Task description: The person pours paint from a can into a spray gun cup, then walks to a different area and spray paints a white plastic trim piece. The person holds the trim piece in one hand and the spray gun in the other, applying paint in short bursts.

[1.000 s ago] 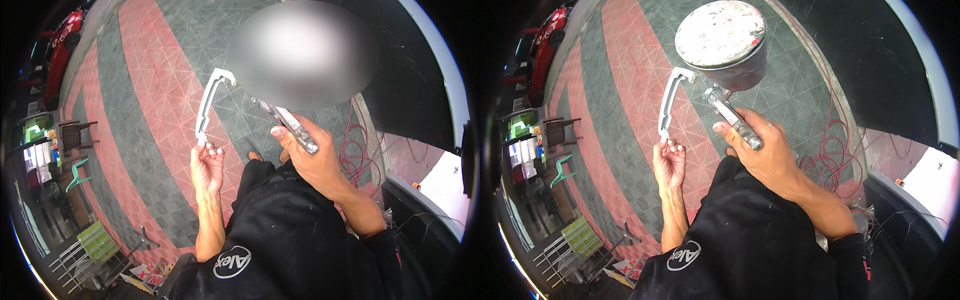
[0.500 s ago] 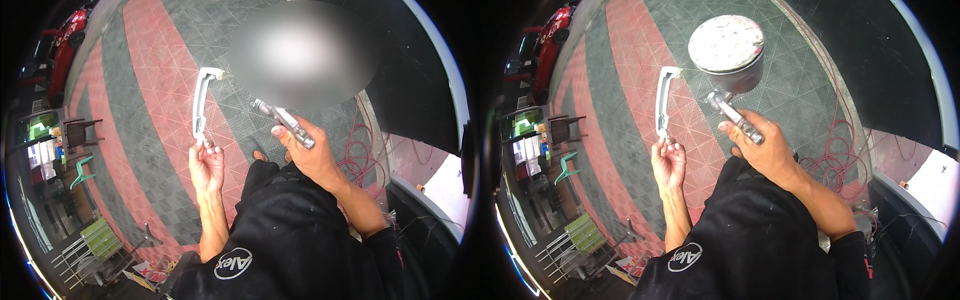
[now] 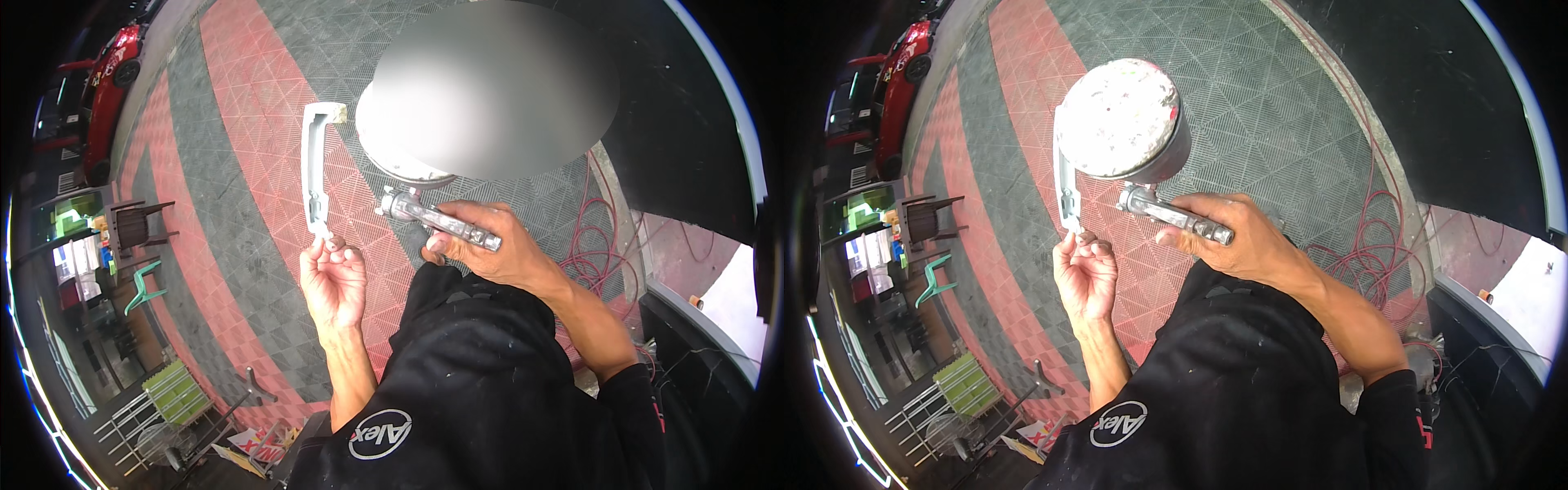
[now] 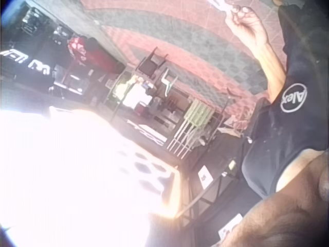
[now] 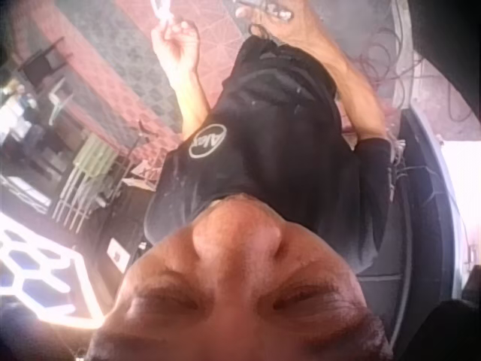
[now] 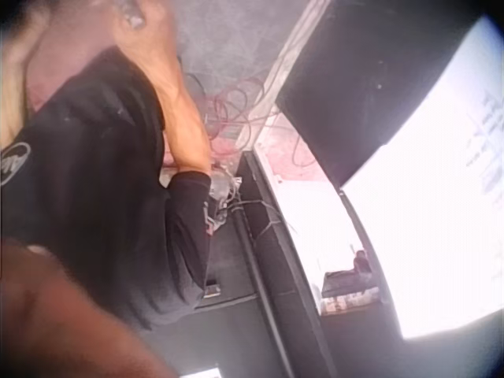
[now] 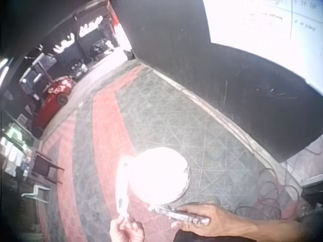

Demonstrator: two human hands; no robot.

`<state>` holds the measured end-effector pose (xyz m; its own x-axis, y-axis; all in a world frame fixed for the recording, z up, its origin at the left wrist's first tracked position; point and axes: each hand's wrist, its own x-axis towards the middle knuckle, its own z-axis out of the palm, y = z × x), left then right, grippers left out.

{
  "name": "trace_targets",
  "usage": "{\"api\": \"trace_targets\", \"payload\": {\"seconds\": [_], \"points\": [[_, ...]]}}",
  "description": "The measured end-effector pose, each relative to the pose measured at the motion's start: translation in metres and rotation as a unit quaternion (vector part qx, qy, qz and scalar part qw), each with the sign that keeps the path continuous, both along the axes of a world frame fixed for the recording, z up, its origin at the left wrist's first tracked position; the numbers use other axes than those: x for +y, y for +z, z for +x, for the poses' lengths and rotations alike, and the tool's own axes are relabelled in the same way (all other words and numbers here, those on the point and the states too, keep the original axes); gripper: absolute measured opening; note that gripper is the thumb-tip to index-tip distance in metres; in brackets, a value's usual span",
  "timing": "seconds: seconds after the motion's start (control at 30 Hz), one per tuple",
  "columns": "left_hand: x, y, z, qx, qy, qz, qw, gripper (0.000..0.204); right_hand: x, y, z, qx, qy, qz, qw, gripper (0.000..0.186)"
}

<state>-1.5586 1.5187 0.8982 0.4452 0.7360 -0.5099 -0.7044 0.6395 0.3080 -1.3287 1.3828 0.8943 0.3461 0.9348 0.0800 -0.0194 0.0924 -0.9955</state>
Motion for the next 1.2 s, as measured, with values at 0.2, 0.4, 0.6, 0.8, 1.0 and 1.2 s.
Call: {"api": "trace_targets", "payload": {"seconds": [0.2,0.4,0.6,0.8,1.0,1.2], "points": [[-0.001,-0.005,-0.006,0.006,0.004,0.002,1.000,0.016,0.000,0.027,0.013,0.040,-0.018,-0.161,0.986,0.034],[-0.004,-0.005,-0.005,0.128,0.037,0.066,0.989,0.014,0.011,-0.007,0.018,-0.068,-0.227,-0.016,0.971,0.037],[0.025,-0.038,-0.025,0.604,0.076,0.442,0.659,0.019,-0.021,0.012,0.028,-0.024,-0.189,-0.144,0.971,0.040],[0.064,-0.011,-0.056,0.558,-0.120,0.810,0.130,0.023,-0.030,0.042,0.026,-0.077,-0.055,-0.226,0.969,0.044],[0.077,0.012,-0.049,0.422,-0.152,0.894,-0.008,0.019,-0.016,0.076,0.016,-0.095,0.100,-0.267,0.954,0.045],[0.079,0.021,-0.051,0.386,-0.181,0.904,-0.047,0.018,0.022,0.118,0.010,-0.046,0.154,-0.309,0.937,0.046]]}}
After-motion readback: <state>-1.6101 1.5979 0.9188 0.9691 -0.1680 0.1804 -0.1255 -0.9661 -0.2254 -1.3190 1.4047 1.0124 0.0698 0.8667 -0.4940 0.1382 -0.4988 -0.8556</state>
